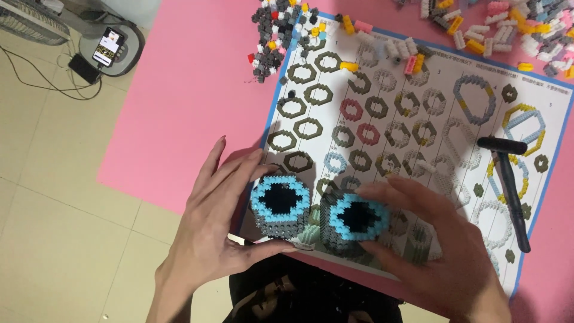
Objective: Assembling a structure using small interlocking plastic blocks and a small hammer according to instructions.
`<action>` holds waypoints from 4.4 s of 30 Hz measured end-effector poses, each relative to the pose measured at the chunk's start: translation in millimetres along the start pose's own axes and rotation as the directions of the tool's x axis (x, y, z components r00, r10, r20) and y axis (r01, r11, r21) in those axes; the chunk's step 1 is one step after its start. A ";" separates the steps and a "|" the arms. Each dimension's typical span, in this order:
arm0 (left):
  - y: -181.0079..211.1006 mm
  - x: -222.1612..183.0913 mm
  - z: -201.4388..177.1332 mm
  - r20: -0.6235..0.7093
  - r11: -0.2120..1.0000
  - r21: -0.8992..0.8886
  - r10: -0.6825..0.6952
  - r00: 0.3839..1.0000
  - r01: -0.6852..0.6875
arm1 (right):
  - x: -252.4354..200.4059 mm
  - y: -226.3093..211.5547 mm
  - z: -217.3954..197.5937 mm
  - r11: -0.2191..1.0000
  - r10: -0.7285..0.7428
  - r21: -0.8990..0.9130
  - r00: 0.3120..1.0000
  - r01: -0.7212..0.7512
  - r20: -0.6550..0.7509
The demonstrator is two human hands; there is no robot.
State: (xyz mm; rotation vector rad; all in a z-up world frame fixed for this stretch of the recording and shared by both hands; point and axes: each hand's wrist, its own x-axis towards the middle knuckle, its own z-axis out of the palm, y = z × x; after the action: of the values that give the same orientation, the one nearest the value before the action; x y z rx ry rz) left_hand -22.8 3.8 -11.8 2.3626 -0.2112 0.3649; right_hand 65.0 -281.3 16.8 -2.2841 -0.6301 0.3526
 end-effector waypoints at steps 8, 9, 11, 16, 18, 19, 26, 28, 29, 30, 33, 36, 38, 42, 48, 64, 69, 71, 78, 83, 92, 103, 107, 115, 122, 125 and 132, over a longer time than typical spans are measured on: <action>2.5 1.6 -0.9 0.017 1.000 0.015 0.002 1.000 -0.002 | 5.9 -2.7 -2.0 0.984 0.178 0.006 0.981 -0.179 0.073; 3.0 2.4 -0.7 0.017 1.000 0.015 0.003 1.000 -0.004 | 4.7 -0.6 -1.3 0.984 0.179 0.006 0.981 -0.179 0.071; 3.7 3.7 -0.1 0.003 1.000 0.013 0.028 1.000 -0.028 | 2.5 3.8 0.5 0.998 0.006 0.063 0.999 -0.009 0.046; 8.9 -6.2 11.0 -0.067 0.997 0.069 0.040 0.997 -0.036 | 5.9 -3.1 -1.7 0.993 0.097 0.061 0.993 -0.101 0.069; 16.3 -12.8 22.1 -0.142 0.990 0.124 0.081 0.987 -0.064 | 4.1 0.3 -1.1 0.994 0.091 0.046 0.993 -0.094 0.074; 26.7 -13.2 25.4 -0.216 0.982 0.161 0.136 0.967 -0.102 | 2.1 3.3 0.2 0.995 0.051 0.085 0.997 -0.057 0.063; 31.0 -23.3 38.1 -0.451 0.970 0.238 0.068 0.890 0.047 | -1.0 10.5 3.0 0.987 -0.095 0.130 0.995 0.092 0.015; 26.5 -20.9 30.2 -0.504 0.977 0.169 -0.025 0.864 0.127 | 1.5 3.9 2.9 0.991 -0.057 0.123 0.998 0.055 0.017; 24.2 -19.9 26.5 -0.551 0.974 0.095 -0.120 0.826 0.204 | 3.4 0.7 2.7 0.993 -0.023 0.114 1.000 0.021 0.019; 18.8 -21.5 23.9 -0.552 0.974 0.095 -0.122 0.825 0.207 | 1.7 2.1 3.1 0.993 -0.024 0.114 0.999 0.022 0.022; 5.9 -22.6 14.2 -0.413 0.975 0.133 -0.110 0.904 0.179 | 2.9 0.7 3.1 0.990 -0.134 0.046 0.991 0.135 -0.015; 2.3 -17.0 12.5 -0.206 0.992 0.034 -0.113 0.972 0.122 | 6.7 -7.9 -1.0 0.995 0.087 0.034 0.995 -0.089 0.055; 0.6 -15.3 16.0 -0.145 0.997 -0.070 -0.046 0.988 0.036 | 6.9 -13.4 -0.7 0.996 0.082 0.042 0.996 -0.083 0.017; 18.2 -8.8 14.3 -0.116 0.980 -0.096 -0.186 0.976 0.176 | 2.6 6.4 -0.3 0.996 0.067 0.060 0.995 -0.072 0.076; 51.3 -21.3 45.5 -0.371 0.991 0.076 -0.072 0.926 0.108 | 0.1 -0.4 1.7 0.991 0.054 0.121 0.998 -0.057 0.029; 80.7 10.4 61.1 -0.399 0.963 0.167 -0.128 0.908 0.210 | 3.7 18.5 3.3 0.983 -0.093 0.164 0.993 0.079 0.078; 82.5 13.6 54.2 -0.306 0.965 0.148 -0.166 0.938 0.219 | 7.0 9.5 1.7 0.974 -0.023 0.227 0.995 0.001 0.094; 83.3 14.9 54.4 -0.320 0.964 0.139 -0.175 0.931 0.228 | 5.3 13.6 4.4 0.962 -0.040 0.273 0.995 0.014 0.092; 85.1 19.0 62.3 -0.380 0.960 0.228 -0.069 0.923 0.165 | 0.8 9.8 9.1 0.966 0.043 0.250 0.997 -0.057 0.061; 82.1 18.8 65.8 -0.395 0.961 0.206 -0.090 0.914 0.184 | -10.4 -4.6 15.8 0.929 0.138 0.349 0.990 -0.120 -0.027; 103.2 18.9 63.8 -0.195 0.924 0.321 -0.149 0.969 0.207 | -30.1 -2.7 51.4 0.828 0.203 0.559 0.951 -0.040 -0.233; 108.8 50.1 46.5 0.003 0.819 0.561 -0.148 0.989 0.121 | -36.9 -3.4 57.7 0.930 0.219 0.354 0.921 -0.097 -0.322; 108.1 52.4 48.0 0.156 0.655 0.755 -0.213 0.964 0.023 | -37.3 -6.4 69.3 0.852 0.208 0.523 0.904 0.019 -0.373; 114.2 71.9 52.9 0.297 0.524 0.850 -0.393 0.870 -0.053 | -41.2 -9.8 80.3 0.958 0.166 0.286 0.841 -0.015 -0.515; 94.6 55.6 50.3 0.269 0.689 0.716 -0.121 0.955 -0.114 | -39.6 2.1 72.4 0.919 0.009 0.358 0.901 0.164 -0.434; 90.6 53.3 44.0 0.254 0.738 0.665 -0.080 0.964 -0.114 | -41.1 -16.7 31.1 0.903 0.181 0.420 0.966 -0.088 -0.186; 81.8 40.6 44.7 0.120 0.894 0.445 0.005 0.993 -0.058 | -64.5 57.3 -27.7 0.942 0.144 -0.185 0.835 -0.281 -0.532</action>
State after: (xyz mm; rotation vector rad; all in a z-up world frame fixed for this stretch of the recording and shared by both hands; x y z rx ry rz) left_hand 3.8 -88.2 22.5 2.8456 -0.2409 0.3167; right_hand 41.6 -367.0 -0.7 -2.5552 -0.1449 -0.2569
